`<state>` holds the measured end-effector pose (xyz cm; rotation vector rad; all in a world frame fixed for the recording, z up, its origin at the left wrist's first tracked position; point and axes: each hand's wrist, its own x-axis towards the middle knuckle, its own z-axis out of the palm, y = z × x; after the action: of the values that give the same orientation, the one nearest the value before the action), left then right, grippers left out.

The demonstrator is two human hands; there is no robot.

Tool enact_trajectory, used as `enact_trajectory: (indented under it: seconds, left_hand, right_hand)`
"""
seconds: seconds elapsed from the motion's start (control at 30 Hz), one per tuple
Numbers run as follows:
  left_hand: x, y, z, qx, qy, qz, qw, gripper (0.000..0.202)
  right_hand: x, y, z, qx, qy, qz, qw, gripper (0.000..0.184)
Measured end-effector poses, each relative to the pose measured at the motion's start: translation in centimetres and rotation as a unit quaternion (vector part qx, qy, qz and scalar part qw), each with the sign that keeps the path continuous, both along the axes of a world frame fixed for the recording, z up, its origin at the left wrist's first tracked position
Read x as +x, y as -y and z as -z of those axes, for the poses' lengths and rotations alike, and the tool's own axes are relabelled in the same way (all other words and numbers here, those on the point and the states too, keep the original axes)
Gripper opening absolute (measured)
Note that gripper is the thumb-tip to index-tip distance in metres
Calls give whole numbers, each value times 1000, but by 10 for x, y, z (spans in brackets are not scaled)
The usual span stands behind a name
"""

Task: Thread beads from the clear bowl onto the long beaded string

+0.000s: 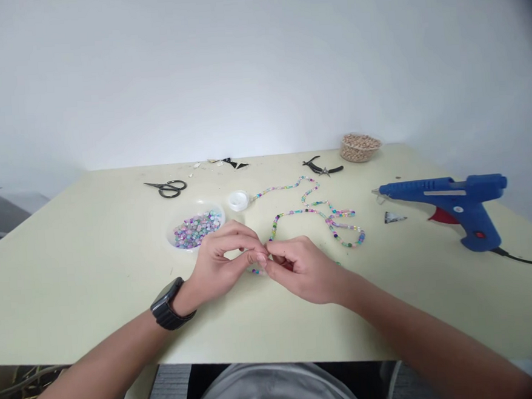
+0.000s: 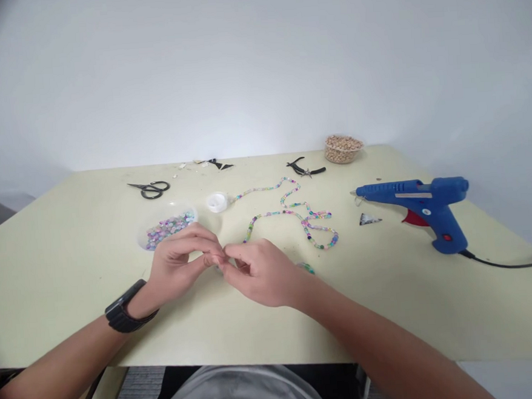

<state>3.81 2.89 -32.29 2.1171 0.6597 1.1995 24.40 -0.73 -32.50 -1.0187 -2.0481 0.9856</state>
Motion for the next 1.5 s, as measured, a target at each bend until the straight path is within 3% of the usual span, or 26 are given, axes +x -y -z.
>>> enact_trajectory:
  seconds: [0.17, 0.37, 0.63, 0.83, 0.97, 1.07, 1.17, 1.27, 1.4, 1.5]
  left_hand:
    - [0, 2, -1, -7, 17, -11, 1000, 6]
    - [-2, 3, 1, -85, 50, -47, 994, 12]
    - [-3, -1, 2, -102, 65, -69, 990, 13]
    - [-9, -9, -9, -67, 96, -125, 985, 13]
    - [-26, -25, -21, -9, 100, -193, 976, 17]
    - [-50, -44, -26, 72, 14, -262, 962, 17]
    - [-74, -62, -28, 158, -138, -308, 928, 14]
    - [-82, -70, -28, 137, -218, -289, 922, 11]
    - [-65, -55, -28, 68, -192, -235, 950, 16]
    - [-41, -33, -22, 22, -171, -90, 981, 23]
  right_hand:
    - [4, -1, -9, -3, -19, -21, 1000, 31]
    - [31, -3, -35, -32, -81, 22, 996, 37]
    - [60, 4, -62, 77, -233, 60, 968, 33]
    - [69, 11, -71, 124, -306, 55, 942, 32]
    - [69, 14, -75, 122, -323, 62, 936, 30]
    - [67, 12, -72, 87, -324, 67, 939, 28]
    - [66, 6, -61, 15, -283, 80, 956, 26]
    - [58, 1, -50, -70, -205, 64, 974, 35]
    - [34, -2, -36, -159, -55, 14, 986, 42]
    - [17, -2, -24, -173, 2, -24, 985, 44]
